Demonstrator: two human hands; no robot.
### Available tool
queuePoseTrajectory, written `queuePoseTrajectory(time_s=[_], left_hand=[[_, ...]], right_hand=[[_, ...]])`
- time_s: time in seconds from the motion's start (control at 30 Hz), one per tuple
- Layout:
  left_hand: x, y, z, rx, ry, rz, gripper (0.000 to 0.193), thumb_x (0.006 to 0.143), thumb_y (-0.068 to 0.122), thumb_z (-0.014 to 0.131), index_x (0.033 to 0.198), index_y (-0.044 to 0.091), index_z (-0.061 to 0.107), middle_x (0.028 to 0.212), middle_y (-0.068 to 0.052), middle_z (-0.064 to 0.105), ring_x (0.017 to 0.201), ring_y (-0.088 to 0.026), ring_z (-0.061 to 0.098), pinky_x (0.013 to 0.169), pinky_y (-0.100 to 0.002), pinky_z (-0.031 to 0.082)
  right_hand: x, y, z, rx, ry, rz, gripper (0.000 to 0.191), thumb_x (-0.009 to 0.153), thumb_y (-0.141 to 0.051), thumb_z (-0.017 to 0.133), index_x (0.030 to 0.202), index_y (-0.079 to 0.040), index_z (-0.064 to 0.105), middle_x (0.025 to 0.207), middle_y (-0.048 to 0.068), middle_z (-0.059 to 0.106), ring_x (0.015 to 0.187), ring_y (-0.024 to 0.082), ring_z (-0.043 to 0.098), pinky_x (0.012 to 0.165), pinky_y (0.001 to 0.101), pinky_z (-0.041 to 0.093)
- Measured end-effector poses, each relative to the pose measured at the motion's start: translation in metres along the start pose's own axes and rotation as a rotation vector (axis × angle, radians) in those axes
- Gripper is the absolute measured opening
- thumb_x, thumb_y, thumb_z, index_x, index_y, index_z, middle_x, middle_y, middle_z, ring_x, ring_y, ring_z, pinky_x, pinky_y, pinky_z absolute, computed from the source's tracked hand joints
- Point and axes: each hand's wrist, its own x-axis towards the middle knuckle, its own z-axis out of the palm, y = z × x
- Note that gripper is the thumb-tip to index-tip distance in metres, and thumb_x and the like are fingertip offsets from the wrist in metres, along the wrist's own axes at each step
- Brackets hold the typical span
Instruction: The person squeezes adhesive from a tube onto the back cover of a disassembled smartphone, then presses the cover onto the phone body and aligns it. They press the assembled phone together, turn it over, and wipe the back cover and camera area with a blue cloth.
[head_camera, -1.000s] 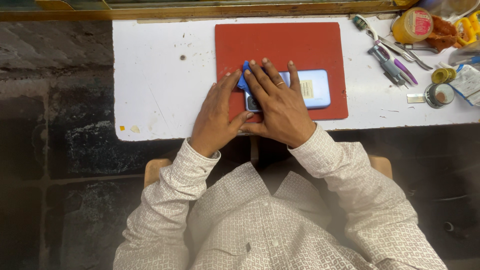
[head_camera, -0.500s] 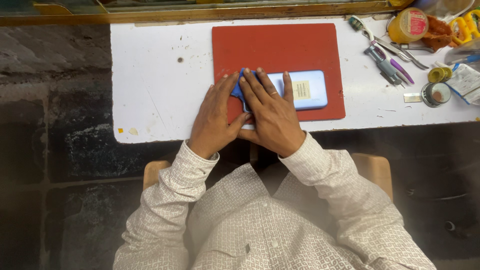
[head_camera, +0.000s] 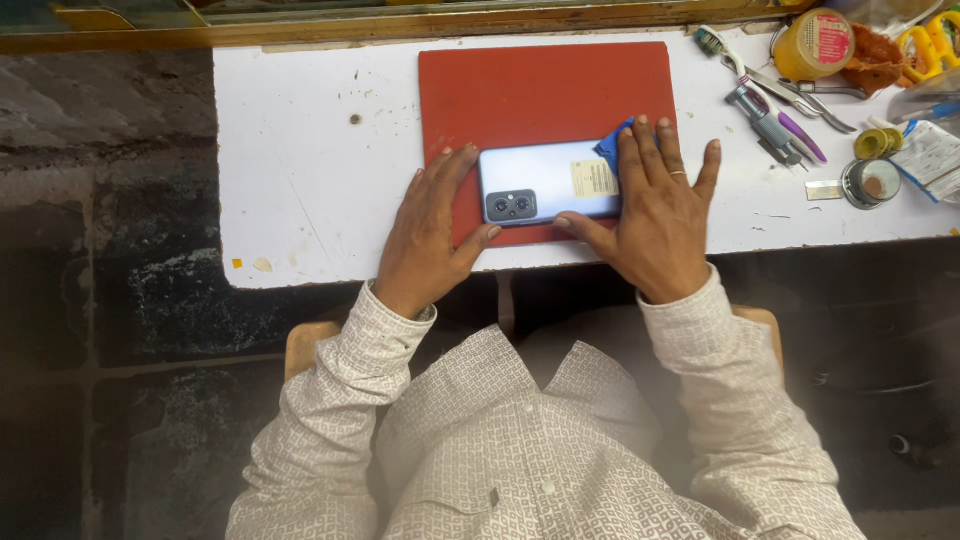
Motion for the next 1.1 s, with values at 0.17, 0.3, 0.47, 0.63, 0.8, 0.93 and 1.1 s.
queuePoseTrajectory(time_s=[0.17, 0.3, 0.47, 0.63, 0.8, 0.93, 1.1], left_hand=[[0.000, 0.002, -0.004, -0.018, 0.012, 0.022, 0.085, 0.087, 0.021, 0.080, 0.156, 0.008, 0.033, 0.160, -0.018, 0.042, 0.153, -0.038, 0.034, 0.125, -0.054, 0.028], [0.001, 0.002, -0.007, -0.019, 0.026, 0.024, 0.086, 0.080, 0.001, 0.071, 0.157, 0.007, 0.033, 0.161, -0.018, 0.042, 0.154, -0.037, 0.036, 0.125, -0.052, 0.031], [0.001, 0.003, -0.008, -0.160, 0.036, -0.008, 0.090, 0.079, -0.008, 0.066, 0.159, 0.006, 0.028, 0.161, -0.016, 0.044, 0.150, -0.034, 0.043, 0.125, -0.045, 0.038], [0.001, 0.004, -0.009, -0.110, 0.017, -0.021, 0.092, 0.079, -0.005, 0.070, 0.159, 0.005, 0.027, 0.161, -0.018, 0.042, 0.151, -0.036, 0.040, 0.124, -0.045, 0.037], [0.003, 0.003, -0.007, -0.035, 0.008, 0.038, 0.090, 0.087, 0.022, 0.084, 0.157, 0.009, 0.030, 0.162, -0.015, 0.041, 0.153, -0.034, 0.034, 0.126, -0.049, 0.030], [0.001, 0.002, -0.004, -0.036, -0.009, -0.002, 0.087, 0.087, 0.026, 0.082, 0.157, 0.010, 0.034, 0.163, -0.013, 0.039, 0.155, -0.033, 0.033, 0.128, -0.050, 0.029], [0.001, 0.001, -0.004, -0.013, -0.007, 0.008, 0.086, 0.088, 0.028, 0.082, 0.157, 0.009, 0.034, 0.163, -0.013, 0.040, 0.155, -0.034, 0.031, 0.127, -0.052, 0.026]], right_hand=[[0.023, -0.032, 0.025, 0.098, 0.042, -0.111, 0.110, 0.097, -0.084, 0.050, 0.152, 0.011, 0.050, 0.162, 0.025, 0.046, 0.158, 0.036, 0.032, 0.124, 0.0623, -0.001], [0.042, -0.075, 0.035, 0.153, 0.020, -0.135, 0.107, 0.093, -0.084, 0.048, 0.144, 0.010, 0.054, 0.158, 0.024, 0.048, 0.155, 0.037, 0.033, 0.123, 0.0637, 0.001], [0.045, -0.089, 0.034, 0.222, -0.034, -0.138, 0.105, 0.090, -0.085, 0.045, 0.142, 0.005, 0.055, 0.153, 0.022, 0.051, 0.150, 0.038, 0.036, 0.121, 0.0663, 0.002], [0.037, -0.076, 0.036, 0.212, -0.026, -0.223, 0.103, 0.093, -0.083, 0.043, 0.150, 0.002, 0.052, 0.157, 0.019, 0.049, 0.152, 0.035, 0.034, 0.122, 0.0657, -0.001], [0.012, -0.027, 0.018, 0.017, 0.074, -0.108, 0.106, 0.099, -0.082, 0.048, 0.161, 0.004, 0.045, 0.169, 0.018, 0.041, 0.159, 0.029, 0.024, 0.124, 0.0584, -0.009], [-0.013, -0.007, 0.004, 0.115, -0.010, 0.047, 0.099, 0.097, -0.074, 0.054, 0.158, 0.002, 0.044, 0.167, 0.018, 0.040, 0.160, 0.029, 0.022, 0.124, 0.0600, -0.007], [-0.003, -0.040, 0.007, 0.148, 0.049, 0.016, 0.104, 0.092, -0.077, 0.060, 0.156, 0.003, 0.042, 0.166, 0.021, 0.039, 0.159, 0.030, 0.025, 0.124, 0.0629, -0.002]])
